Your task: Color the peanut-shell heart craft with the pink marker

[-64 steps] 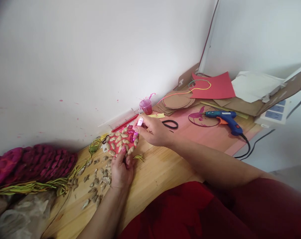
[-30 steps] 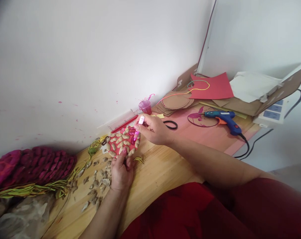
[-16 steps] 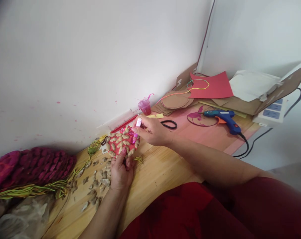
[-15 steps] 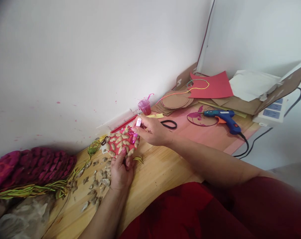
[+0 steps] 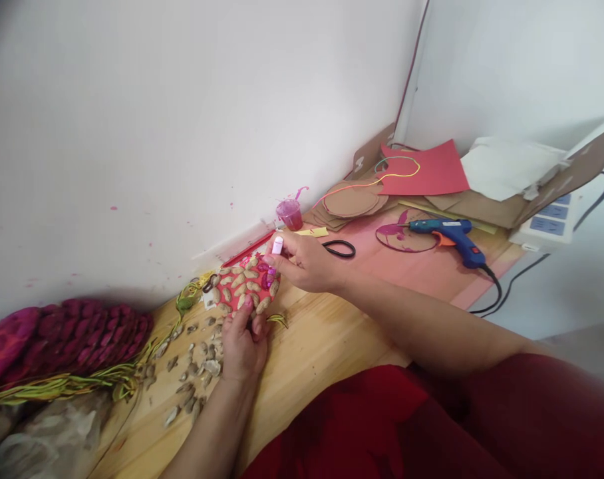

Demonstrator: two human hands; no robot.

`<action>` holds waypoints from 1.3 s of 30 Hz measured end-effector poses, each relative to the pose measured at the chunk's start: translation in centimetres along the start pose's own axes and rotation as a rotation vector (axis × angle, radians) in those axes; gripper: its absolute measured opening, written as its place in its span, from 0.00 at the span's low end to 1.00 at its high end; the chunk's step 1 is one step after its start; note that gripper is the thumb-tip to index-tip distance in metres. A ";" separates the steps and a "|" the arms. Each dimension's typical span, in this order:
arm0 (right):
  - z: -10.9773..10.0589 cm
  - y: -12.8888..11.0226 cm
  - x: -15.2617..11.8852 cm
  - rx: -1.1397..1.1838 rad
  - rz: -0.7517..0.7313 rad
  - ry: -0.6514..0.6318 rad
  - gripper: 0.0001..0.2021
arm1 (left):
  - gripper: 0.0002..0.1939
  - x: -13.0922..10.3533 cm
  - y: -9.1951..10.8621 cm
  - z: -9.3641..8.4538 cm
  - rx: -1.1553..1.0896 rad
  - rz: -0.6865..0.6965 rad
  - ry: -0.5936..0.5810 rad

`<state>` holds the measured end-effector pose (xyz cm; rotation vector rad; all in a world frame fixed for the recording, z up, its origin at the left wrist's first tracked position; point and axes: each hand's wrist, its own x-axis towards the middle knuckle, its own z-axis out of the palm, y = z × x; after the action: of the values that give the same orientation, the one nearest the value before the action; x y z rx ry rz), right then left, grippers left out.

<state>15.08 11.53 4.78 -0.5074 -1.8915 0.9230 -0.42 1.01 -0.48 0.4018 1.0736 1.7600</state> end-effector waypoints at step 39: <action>-0.1 -0.3 0.0 0.002 -0.079 0.023 0.06 | 0.27 0.0 0.3 -0.2 -0.012 -0.059 0.026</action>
<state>15.14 11.40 5.04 -0.4372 -1.8762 0.8642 -0.75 0.89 -0.35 0.3368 1.0823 1.7229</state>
